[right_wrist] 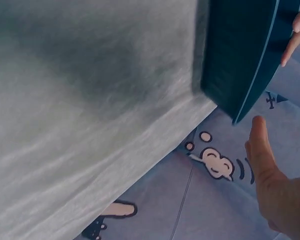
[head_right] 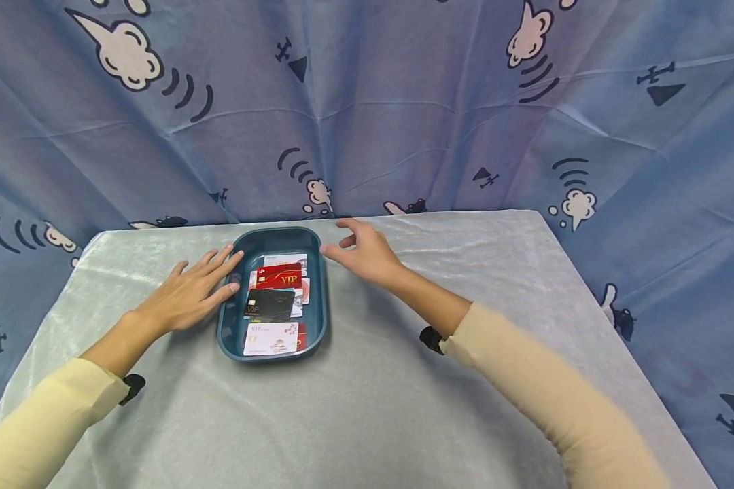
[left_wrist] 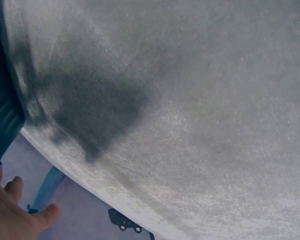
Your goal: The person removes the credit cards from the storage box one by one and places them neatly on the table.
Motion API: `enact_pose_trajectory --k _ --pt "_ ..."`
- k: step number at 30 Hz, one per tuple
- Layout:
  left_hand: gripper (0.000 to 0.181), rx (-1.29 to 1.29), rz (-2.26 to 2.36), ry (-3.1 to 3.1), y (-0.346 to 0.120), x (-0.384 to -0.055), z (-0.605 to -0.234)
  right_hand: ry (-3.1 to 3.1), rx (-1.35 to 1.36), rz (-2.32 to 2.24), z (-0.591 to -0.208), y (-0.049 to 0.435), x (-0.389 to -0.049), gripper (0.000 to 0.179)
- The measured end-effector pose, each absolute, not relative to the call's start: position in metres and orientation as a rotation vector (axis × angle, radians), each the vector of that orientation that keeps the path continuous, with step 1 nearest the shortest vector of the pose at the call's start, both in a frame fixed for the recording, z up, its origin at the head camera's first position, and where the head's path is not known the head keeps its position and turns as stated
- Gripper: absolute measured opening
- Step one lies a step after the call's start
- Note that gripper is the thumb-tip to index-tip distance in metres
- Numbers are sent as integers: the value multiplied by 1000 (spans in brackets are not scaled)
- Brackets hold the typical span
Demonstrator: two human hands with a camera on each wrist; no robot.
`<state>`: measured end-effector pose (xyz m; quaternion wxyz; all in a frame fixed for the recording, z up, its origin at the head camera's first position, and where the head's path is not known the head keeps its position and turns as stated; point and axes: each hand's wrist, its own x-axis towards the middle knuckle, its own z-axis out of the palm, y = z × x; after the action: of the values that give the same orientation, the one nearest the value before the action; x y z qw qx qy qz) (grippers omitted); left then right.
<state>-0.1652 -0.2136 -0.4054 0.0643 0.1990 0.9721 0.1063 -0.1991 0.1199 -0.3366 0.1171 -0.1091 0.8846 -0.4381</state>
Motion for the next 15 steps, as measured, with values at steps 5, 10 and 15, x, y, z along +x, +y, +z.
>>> enact_pose_trajectory --k 5,10,15 --pt "66 599 324 2932 -214 -164 -404 2429 -283 -1395 -338 109 -197 62" --pt "66 592 332 2933 -214 -164 -404 2349 -285 -1401 -339 99 -194 64" --pt "66 606 331 2931 -214 -164 -404 2251 -245 -1391 -339 92 -193 63"
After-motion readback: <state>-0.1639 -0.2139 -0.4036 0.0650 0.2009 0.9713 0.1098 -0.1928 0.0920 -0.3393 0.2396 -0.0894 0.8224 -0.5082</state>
